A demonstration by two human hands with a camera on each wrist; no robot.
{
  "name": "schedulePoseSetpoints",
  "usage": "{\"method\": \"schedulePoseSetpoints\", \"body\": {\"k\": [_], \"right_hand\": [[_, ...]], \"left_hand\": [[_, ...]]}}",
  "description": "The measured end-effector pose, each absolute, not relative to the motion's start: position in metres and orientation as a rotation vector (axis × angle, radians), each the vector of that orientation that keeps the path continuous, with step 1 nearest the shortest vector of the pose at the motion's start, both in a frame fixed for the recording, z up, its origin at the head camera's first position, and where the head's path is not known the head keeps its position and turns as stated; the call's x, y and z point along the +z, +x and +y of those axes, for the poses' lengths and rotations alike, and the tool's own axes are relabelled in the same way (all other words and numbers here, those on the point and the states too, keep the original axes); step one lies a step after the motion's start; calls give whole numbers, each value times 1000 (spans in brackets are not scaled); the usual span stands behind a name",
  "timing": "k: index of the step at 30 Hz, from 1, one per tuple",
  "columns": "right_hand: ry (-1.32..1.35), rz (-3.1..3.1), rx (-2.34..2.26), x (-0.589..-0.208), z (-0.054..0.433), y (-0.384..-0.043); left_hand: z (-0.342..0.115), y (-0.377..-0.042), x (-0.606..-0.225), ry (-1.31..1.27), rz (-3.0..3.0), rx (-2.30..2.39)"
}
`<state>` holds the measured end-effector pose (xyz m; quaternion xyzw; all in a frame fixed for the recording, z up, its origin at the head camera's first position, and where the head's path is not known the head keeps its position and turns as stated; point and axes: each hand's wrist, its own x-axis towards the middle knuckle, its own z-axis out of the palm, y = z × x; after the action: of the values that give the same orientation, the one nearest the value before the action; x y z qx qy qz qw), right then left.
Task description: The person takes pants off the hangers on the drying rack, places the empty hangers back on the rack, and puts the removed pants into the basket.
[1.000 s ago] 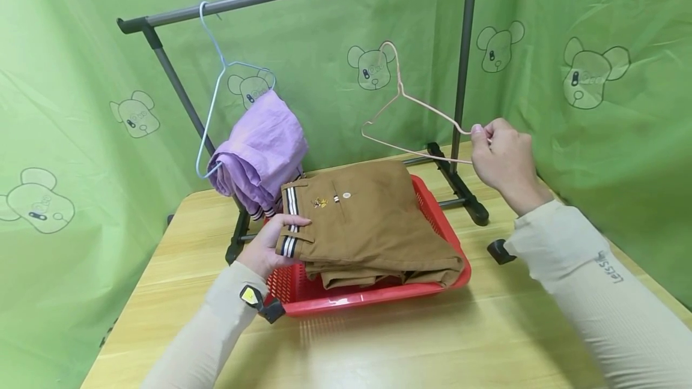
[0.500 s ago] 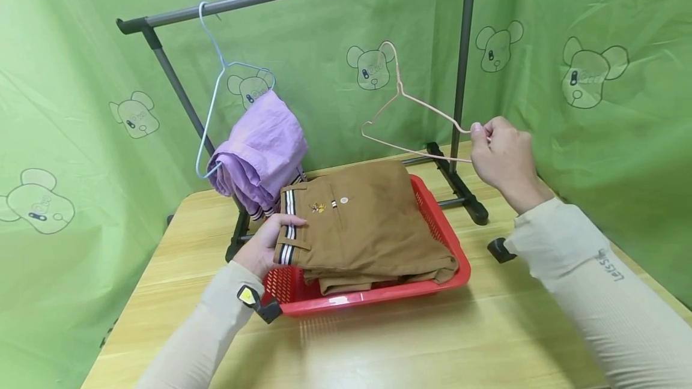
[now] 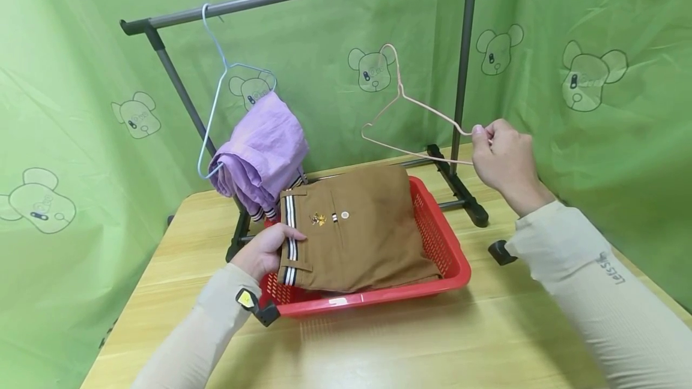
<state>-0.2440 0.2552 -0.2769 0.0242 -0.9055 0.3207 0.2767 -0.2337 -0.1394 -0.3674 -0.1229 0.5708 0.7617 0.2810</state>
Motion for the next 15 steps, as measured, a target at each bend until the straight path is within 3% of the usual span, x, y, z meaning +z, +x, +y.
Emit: {"method": "schedulePoseSetpoints", "body": {"k": [15], "right_hand": [[47, -2430, 871, -275, 259, -242]], "left_hand": [[-149, -238, -376, -259, 1716, 2053]]}}
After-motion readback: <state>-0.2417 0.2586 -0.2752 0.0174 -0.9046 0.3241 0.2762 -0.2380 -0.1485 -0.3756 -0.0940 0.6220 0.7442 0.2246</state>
